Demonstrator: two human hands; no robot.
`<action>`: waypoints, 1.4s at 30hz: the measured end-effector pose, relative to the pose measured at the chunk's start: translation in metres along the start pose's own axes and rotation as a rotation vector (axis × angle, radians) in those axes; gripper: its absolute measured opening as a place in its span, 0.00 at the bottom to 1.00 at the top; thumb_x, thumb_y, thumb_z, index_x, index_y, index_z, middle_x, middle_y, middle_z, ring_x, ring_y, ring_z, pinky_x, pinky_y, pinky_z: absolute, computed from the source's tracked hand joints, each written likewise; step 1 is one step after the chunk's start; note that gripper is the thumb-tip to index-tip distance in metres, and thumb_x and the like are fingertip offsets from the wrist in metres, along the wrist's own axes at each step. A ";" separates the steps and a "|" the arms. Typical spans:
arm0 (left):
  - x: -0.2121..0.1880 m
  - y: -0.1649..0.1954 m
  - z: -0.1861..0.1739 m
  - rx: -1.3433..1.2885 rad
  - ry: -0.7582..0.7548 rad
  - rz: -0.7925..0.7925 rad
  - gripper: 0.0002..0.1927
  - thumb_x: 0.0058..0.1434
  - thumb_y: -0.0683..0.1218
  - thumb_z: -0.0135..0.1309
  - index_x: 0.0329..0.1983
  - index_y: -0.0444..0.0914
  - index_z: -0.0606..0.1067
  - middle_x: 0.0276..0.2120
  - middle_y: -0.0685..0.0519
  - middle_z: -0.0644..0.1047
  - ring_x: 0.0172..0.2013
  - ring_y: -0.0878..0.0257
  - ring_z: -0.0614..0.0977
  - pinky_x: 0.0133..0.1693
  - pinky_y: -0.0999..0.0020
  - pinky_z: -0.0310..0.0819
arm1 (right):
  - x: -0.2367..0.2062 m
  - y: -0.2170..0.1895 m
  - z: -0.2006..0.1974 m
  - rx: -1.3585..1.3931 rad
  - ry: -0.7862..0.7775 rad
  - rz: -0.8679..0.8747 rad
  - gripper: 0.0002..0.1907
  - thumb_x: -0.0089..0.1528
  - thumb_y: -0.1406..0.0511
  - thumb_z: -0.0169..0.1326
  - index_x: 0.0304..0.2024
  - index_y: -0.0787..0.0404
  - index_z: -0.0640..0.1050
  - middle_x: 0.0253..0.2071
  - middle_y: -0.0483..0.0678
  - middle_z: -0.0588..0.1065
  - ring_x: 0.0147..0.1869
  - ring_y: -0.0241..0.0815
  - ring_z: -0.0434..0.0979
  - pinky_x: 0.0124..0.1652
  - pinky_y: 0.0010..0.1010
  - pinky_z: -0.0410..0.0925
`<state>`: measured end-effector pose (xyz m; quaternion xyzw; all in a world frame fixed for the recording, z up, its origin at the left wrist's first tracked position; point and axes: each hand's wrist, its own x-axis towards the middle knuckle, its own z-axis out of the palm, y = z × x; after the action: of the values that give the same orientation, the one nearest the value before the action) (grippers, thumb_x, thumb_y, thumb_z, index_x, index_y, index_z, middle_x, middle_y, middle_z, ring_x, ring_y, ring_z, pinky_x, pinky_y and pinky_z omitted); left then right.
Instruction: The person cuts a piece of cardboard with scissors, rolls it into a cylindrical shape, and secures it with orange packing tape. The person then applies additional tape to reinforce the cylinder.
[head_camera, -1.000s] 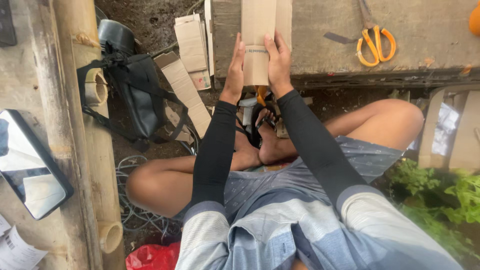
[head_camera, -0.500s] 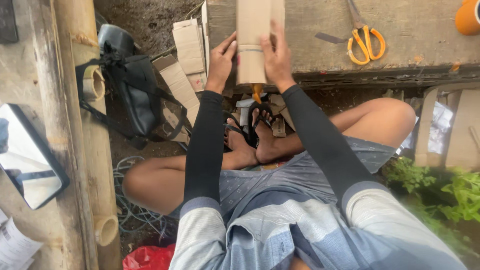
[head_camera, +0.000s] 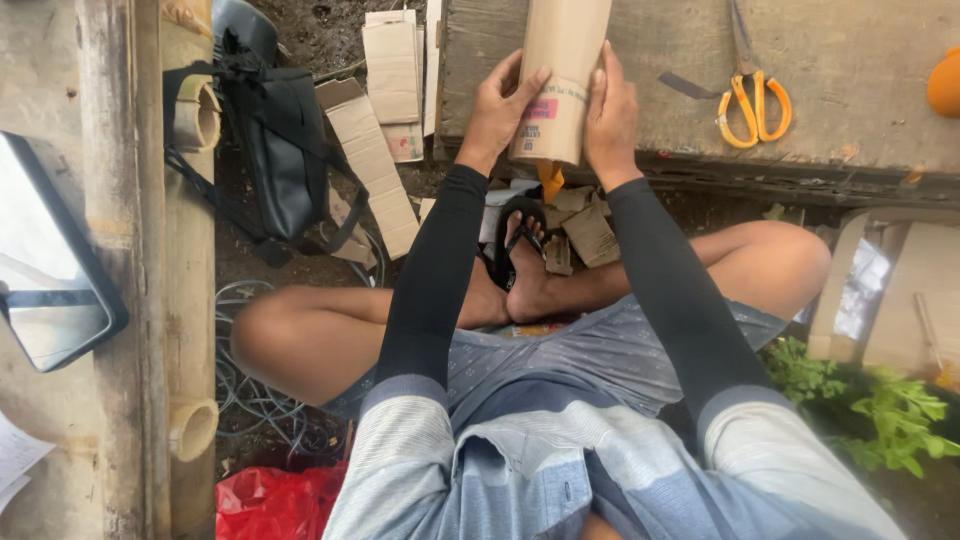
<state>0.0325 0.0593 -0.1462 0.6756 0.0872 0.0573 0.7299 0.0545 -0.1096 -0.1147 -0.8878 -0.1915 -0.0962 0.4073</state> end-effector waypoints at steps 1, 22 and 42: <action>0.001 0.001 0.003 0.024 -0.002 0.032 0.47 0.60 0.65 0.63 0.71 0.31 0.61 0.60 0.33 0.75 0.58 0.47 0.83 0.55 0.58 0.83 | -0.001 0.001 -0.002 -0.133 0.060 -0.053 0.23 0.78 0.58 0.40 0.74 0.52 0.64 0.57 0.52 0.71 0.58 0.49 0.71 0.61 0.42 0.64; -0.065 0.023 0.047 -0.079 0.137 -0.038 0.43 0.51 0.50 0.71 0.59 0.28 0.59 0.49 0.41 0.76 0.47 0.54 0.83 0.46 0.65 0.83 | -0.045 0.019 -0.049 0.814 -0.526 0.323 0.36 0.71 0.43 0.37 0.68 0.63 0.70 0.62 0.50 0.74 0.66 0.40 0.72 0.63 0.32 0.66; -0.103 0.151 -0.016 1.130 -0.394 0.107 0.33 0.61 0.73 0.56 0.41 0.37 0.78 0.43 0.46 0.81 0.47 0.55 0.82 0.51 0.62 0.78 | 0.042 0.041 -0.085 -0.486 0.057 -0.824 0.42 0.61 0.41 0.69 0.68 0.53 0.70 0.62 0.44 0.75 0.64 0.44 0.69 0.64 0.41 0.60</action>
<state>-0.0658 0.0660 0.0085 0.9603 -0.0670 -0.0876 0.2561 0.1089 -0.1876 -0.0742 -0.8045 -0.4882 -0.3160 0.1210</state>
